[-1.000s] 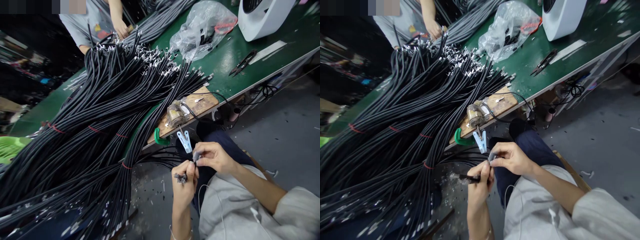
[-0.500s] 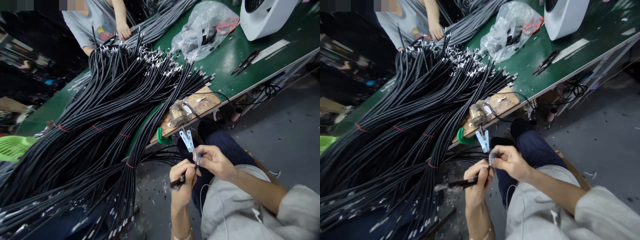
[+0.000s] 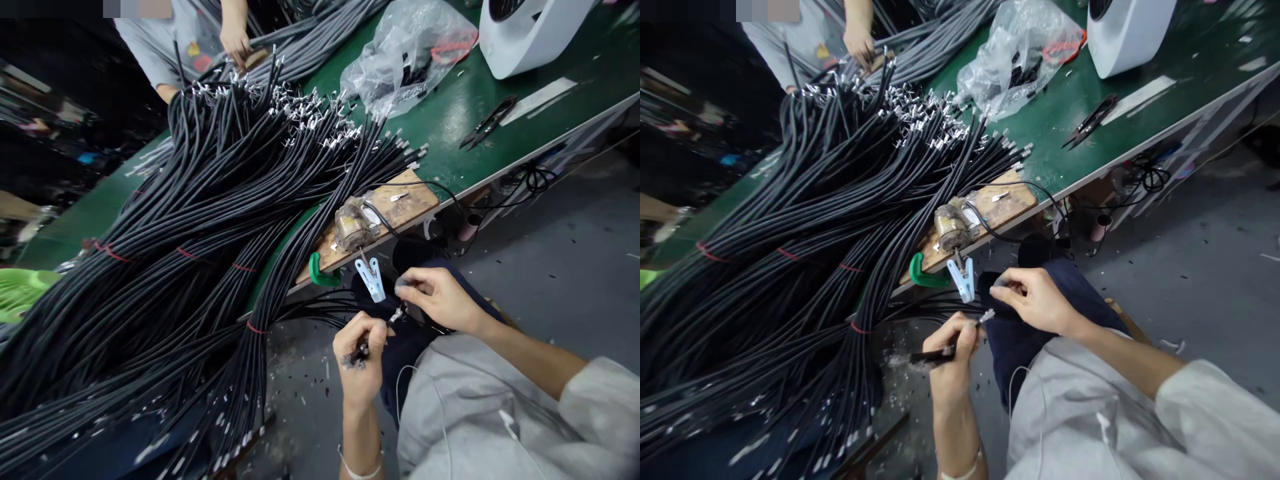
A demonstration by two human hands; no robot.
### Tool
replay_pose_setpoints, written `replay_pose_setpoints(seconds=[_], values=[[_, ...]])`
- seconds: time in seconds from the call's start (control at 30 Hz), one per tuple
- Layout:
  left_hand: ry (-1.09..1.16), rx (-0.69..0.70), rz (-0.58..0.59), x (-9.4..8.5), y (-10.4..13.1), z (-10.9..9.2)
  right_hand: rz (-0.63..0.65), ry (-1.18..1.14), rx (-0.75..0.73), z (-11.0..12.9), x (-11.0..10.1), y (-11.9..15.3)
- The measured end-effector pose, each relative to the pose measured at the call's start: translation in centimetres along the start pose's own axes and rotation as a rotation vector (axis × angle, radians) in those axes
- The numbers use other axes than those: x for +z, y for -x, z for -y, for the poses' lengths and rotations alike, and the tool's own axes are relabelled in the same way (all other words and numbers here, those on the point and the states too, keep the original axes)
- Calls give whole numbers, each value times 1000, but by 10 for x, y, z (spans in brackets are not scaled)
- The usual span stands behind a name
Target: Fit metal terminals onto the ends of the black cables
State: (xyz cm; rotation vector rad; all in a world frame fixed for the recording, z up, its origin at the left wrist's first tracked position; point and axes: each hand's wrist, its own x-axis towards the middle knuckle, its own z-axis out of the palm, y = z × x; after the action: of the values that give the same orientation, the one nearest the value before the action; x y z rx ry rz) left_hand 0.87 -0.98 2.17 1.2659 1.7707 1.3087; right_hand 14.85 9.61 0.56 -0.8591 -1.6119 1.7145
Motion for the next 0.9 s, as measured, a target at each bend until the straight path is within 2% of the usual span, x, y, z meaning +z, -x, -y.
replay_pose_setpoints(seconds=[0.13,0.2,0.27,0.37,0.5,0.67,0.77,0.9], values=[[6,-57,-7,2,0,-2,-1,-58,-285,-6,12,8],[4,-50,34,0,-1,-4,-22,-100,-362,-7,16,10],[29,9,101,-2,-3,-4,91,-294,-268,-9,17,10],[76,119,138,-5,-6,-2,267,-576,-14,-10,17,6],[41,128,39,-3,-7,1,190,-529,126,-7,16,-9],[23,228,-66,-3,-4,-3,-7,-365,84,6,16,-44],[36,298,-159,-5,-6,-5,48,-337,79,13,18,-57],[36,291,-219,-2,-13,-6,154,-610,157,14,27,-59]])
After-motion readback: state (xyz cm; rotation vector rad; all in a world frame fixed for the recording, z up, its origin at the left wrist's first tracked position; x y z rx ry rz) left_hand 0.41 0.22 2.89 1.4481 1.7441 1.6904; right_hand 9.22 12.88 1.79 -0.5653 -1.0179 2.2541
